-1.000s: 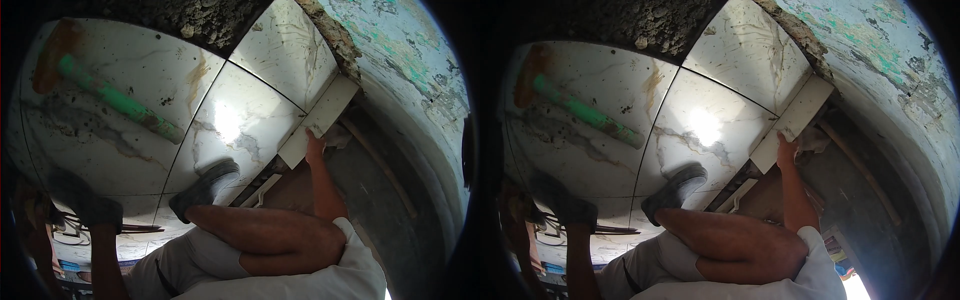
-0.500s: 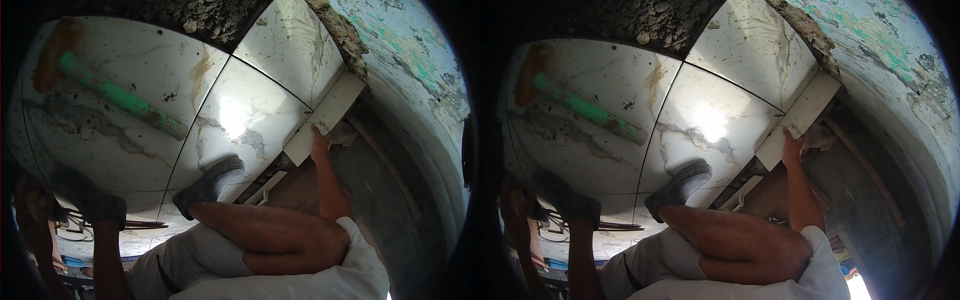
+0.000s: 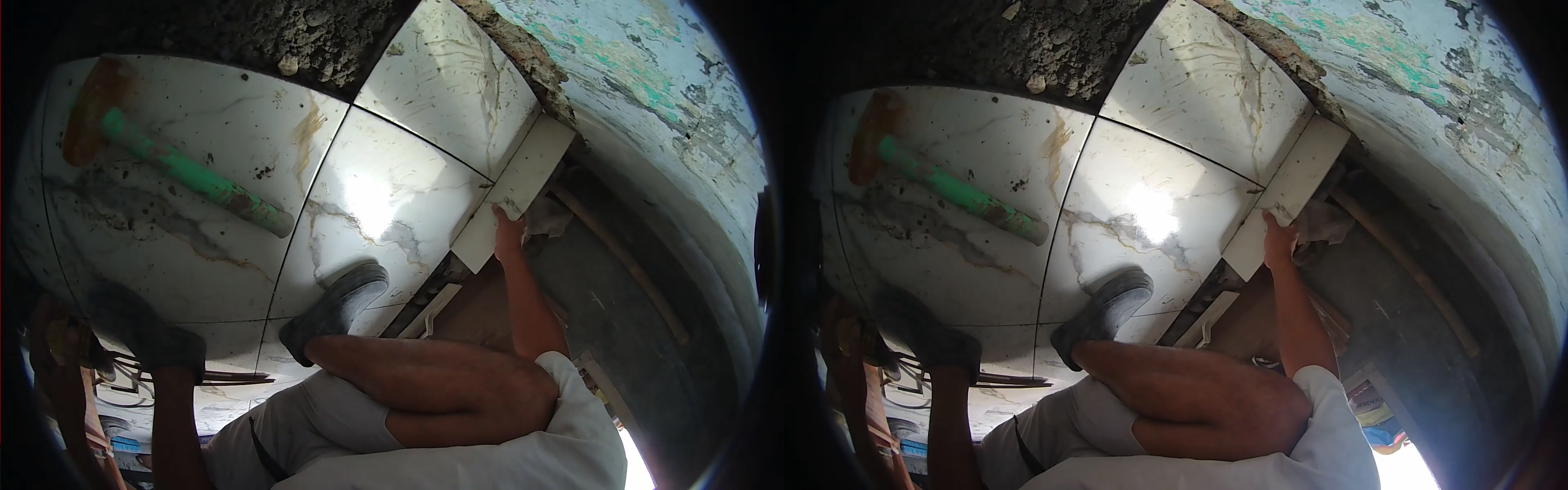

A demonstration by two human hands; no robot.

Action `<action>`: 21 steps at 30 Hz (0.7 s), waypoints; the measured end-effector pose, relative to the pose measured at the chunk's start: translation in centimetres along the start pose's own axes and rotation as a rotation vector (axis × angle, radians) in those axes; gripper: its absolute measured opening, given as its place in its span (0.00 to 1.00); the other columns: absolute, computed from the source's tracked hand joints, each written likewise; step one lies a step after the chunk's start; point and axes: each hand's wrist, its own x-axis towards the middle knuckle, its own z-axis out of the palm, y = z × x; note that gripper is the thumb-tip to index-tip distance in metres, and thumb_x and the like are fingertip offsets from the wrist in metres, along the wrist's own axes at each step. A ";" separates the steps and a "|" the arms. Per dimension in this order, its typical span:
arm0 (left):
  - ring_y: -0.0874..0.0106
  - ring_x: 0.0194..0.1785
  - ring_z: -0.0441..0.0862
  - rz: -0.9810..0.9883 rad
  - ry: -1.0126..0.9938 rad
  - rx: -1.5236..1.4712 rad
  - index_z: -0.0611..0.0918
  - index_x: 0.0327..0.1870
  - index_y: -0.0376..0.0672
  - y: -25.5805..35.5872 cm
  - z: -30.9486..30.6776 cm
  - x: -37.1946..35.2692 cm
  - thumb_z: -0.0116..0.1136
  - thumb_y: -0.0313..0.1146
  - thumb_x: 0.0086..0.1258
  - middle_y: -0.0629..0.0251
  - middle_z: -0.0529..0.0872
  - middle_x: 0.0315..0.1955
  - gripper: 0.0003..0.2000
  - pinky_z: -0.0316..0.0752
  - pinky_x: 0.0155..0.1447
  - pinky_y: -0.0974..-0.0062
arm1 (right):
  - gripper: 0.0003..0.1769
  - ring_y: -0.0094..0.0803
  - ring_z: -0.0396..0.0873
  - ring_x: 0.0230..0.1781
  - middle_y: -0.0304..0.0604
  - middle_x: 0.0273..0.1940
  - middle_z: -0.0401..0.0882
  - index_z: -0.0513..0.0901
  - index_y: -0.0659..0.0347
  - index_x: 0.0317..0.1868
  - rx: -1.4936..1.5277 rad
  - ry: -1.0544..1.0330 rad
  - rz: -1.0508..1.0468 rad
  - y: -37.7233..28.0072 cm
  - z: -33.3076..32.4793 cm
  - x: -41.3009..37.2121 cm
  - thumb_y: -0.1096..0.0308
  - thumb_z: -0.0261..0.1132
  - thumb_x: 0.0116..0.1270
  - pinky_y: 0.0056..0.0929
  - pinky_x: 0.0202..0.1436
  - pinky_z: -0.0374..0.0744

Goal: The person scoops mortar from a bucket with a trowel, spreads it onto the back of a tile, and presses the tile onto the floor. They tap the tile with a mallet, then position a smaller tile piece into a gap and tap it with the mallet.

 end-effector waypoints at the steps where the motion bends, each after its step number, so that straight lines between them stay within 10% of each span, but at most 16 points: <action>1: 0.60 0.46 0.83 0.003 -0.022 0.041 0.78 0.58 0.33 0.1 -0.4 0.0 0.65 0.38 0.68 0.53 0.85 0.46 0.22 0.78 0.52 0.64 | 0.24 0.37 0.79 0.48 0.46 0.50 0.80 0.76 0.67 0.55 -0.020 -0.009 0.051 -0.2 0.0 -0.1 0.70 0.72 0.60 0.37 0.53 0.75; 4: 0.59 0.48 0.83 0.076 -0.122 0.011 0.78 0.58 0.35 0.9 -2.2 -0.2 0.65 0.38 0.68 0.54 0.85 0.48 0.22 0.78 0.52 0.64 | 0.23 0.37 0.79 0.46 0.46 0.50 0.81 0.77 0.67 0.54 0.003 -0.036 0.052 0.5 -0.1 0.5 0.69 0.72 0.60 0.38 0.51 0.76; 5: 0.57 0.52 0.82 -0.252 0.118 -0.032 0.78 0.60 0.39 1.8 -0.4 -2.3 0.64 0.40 0.68 0.53 0.84 0.51 0.22 0.78 0.52 0.65 | 0.23 0.37 0.79 0.46 0.46 0.50 0.81 0.77 0.67 0.54 0.031 -0.038 0.048 0.9 0.0 0.8 0.69 0.72 0.60 0.38 0.51 0.76; 9: 0.63 0.58 0.77 -0.081 -0.155 0.095 0.74 0.62 0.37 1.5 -6.6 -3.0 0.58 0.21 0.64 0.55 0.78 0.55 0.23 0.69 0.65 0.67 | 0.24 0.39 0.80 0.47 0.49 0.50 0.81 0.77 0.67 0.54 0.002 -0.048 -0.023 0.8 -0.3 0.8 0.67 0.72 0.60 0.40 0.51 0.77; 21: 0.63 0.46 0.81 0.199 0.000 -0.102 0.77 0.53 0.36 3.0 -3.8 -0.7 0.64 0.27 0.59 0.56 0.82 0.40 0.20 0.74 0.54 0.68 | 0.24 0.47 0.83 0.49 0.54 0.47 0.84 0.79 0.69 0.52 -0.181 0.018 -0.110 -2.6 0.4 -10.1 0.60 0.69 0.62 0.39 0.52 0.79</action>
